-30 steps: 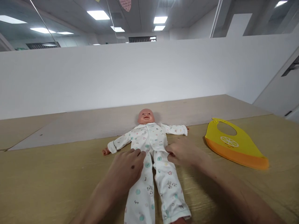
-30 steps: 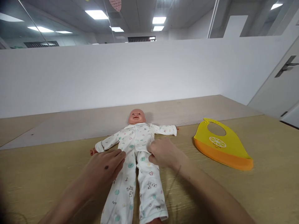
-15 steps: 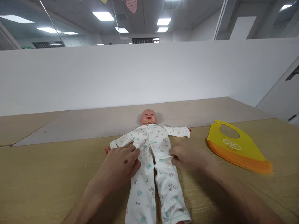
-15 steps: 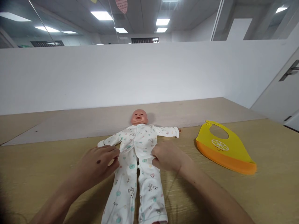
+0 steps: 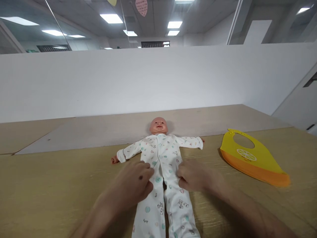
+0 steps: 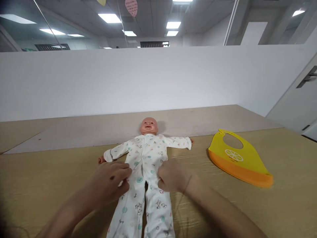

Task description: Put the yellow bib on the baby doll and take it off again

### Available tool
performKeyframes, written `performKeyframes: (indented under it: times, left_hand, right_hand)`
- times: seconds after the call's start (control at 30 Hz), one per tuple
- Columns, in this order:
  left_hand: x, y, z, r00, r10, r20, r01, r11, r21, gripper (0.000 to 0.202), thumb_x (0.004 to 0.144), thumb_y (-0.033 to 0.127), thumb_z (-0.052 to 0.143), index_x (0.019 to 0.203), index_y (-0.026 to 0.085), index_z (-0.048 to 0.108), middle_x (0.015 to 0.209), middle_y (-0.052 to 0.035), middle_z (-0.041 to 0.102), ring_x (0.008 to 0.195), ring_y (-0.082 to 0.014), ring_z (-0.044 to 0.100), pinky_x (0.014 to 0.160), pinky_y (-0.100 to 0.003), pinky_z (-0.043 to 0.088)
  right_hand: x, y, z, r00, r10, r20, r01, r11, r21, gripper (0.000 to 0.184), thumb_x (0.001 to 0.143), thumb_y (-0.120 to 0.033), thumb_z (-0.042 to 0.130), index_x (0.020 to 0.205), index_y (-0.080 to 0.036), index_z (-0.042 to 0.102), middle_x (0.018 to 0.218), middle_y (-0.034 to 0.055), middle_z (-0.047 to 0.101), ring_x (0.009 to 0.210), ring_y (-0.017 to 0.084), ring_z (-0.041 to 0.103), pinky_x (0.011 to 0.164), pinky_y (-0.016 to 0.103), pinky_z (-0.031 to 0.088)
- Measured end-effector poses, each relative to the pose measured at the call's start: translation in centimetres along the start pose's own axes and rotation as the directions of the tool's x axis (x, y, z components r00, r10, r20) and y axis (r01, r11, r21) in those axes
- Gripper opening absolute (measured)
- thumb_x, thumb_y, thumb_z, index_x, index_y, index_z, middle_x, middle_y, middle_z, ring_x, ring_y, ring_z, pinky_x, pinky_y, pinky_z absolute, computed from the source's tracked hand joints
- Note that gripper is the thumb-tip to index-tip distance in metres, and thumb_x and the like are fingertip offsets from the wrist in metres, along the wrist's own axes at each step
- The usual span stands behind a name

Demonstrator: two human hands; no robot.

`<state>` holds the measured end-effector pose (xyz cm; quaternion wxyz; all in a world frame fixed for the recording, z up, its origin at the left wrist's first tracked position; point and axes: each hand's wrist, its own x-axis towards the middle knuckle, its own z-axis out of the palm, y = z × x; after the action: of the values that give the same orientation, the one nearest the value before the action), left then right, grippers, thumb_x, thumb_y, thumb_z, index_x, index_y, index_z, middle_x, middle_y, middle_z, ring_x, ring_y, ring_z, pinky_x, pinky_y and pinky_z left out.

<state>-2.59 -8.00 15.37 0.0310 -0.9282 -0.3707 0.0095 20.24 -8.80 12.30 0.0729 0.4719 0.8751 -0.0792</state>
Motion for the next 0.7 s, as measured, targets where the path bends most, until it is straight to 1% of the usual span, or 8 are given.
performKeyframes:
  times: [0.1,0.17,0.23,0.33,0.43,0.5,0.57,0.7]
  left_hand:
    - [0.3,0.5,1.0,0.998,0.033,0.06,-0.032,0.999,-0.02,0.015,0.068,0.006,0.043,0.061,0.019,0.047,0.067,-0.0019,0.06,0.067,-0.0177,0.054,0.058,-0.031,0.03]
    - [0.3,0.5,1.2,0.997,0.044,0.064,-0.042,0.999,-0.025,0.014,0.066,0.006,0.043,0.06,0.019,0.046,0.066,-0.0019,0.059,0.066,-0.0175,0.053,0.058,-0.031,0.029]
    - [0.2,0.1,1.0,0.998,0.051,0.026,-0.05,0.998,-0.036,0.014,0.067,0.007,0.044,0.06,0.019,0.044,0.063,-0.0011,0.057,0.063,-0.0161,0.05,0.057,-0.03,0.028]
    - [0.0,-1.1,0.4,0.993,0.065,-0.1,-0.072,0.995,-0.067,0.014,0.07,0.009,0.044,0.06,0.019,0.042,0.06,0.0005,0.052,0.059,-0.0141,0.045,0.056,-0.029,0.028]
    - [-0.1,-2.2,0.0,0.976,0.056,-0.208,-0.077,0.993,-0.092,0.016,0.072,0.009,0.044,0.06,0.019,0.041,0.058,0.0011,0.049,0.056,-0.013,0.041,0.056,-0.028,0.028]
    - [0.0,-2.7,0.0,0.97,0.049,-0.237,-0.075,0.992,-0.103,0.017,0.072,0.008,0.044,0.06,0.02,0.04,0.057,0.0015,0.048,0.055,-0.0125,0.04,0.056,-0.027,0.029]
    - [0.0,-2.8,0.0,0.968,0.054,-0.244,-0.085,0.989,-0.118,0.017,0.071,0.008,0.044,0.06,0.02,0.04,0.057,0.0019,0.047,0.055,-0.0121,0.039,0.057,-0.027,0.03]
    - [0.1,-2.7,0.1,0.968,0.075,-0.239,-0.116,0.98,-0.162,0.017,0.068,0.006,0.045,0.06,0.02,0.039,0.059,0.0024,0.046,0.056,-0.0119,0.04,0.057,-0.026,0.03]
  right_hand:
    - [0.4,-0.5,0.9,1.0,0.007,0.027,-0.006,0.999,-0.044,0.024,0.074,-0.026,0.048,0.076,-0.013,0.068,0.078,0.0113,0.067,0.067,0.019,0.059,0.051,0.03,0.014]
    - [0.3,-0.6,0.9,0.999,0.026,0.036,-0.024,0.998,-0.052,0.025,0.075,-0.026,0.047,0.077,-0.013,0.068,0.08,0.0113,0.068,0.069,0.02,0.06,0.051,0.03,0.016]
    - [-0.1,-0.5,0.3,0.997,0.058,0.048,-0.055,0.997,-0.051,0.025,0.077,-0.026,0.046,0.078,-0.014,0.068,0.082,0.011,0.068,0.071,0.021,0.061,0.052,0.029,0.02]
    - [-0.6,-0.4,-0.8,0.992,0.116,0.039,-0.115,0.992,-0.044,0.024,0.079,-0.026,0.044,0.08,-0.015,0.066,0.087,0.0103,0.068,0.078,0.024,0.063,0.056,0.029,0.029]
    - [-0.8,-0.7,-1.1,0.989,0.149,0.009,-0.149,0.989,-0.013,0.022,0.078,-0.027,0.049,0.091,-0.016,0.064,0.094,0.0099,0.066,0.084,0.027,0.063,0.063,0.032,0.038]
    - [-0.7,-1.1,-0.6,0.989,0.148,-0.014,-0.148,0.989,-0.001,0.028,0.075,-0.029,0.054,0.099,-0.016,0.061,0.097,0.0106,0.065,0.086,0.029,0.063,0.065,0.034,0.042]
    - [-0.4,-1.5,0.0,0.989,0.131,-0.061,-0.132,0.991,-0.012,0.03,0.077,-0.029,0.054,0.102,-0.014,0.058,0.099,0.0112,0.065,0.087,0.03,0.063,0.066,0.036,0.043]
    - [0.0,-1.7,0.3,0.988,0.088,-0.127,-0.097,0.993,-0.065,0.021,0.086,-0.015,0.042,0.099,-0.015,0.058,0.093,0.0094,0.066,0.082,0.025,0.064,0.06,0.031,0.039]
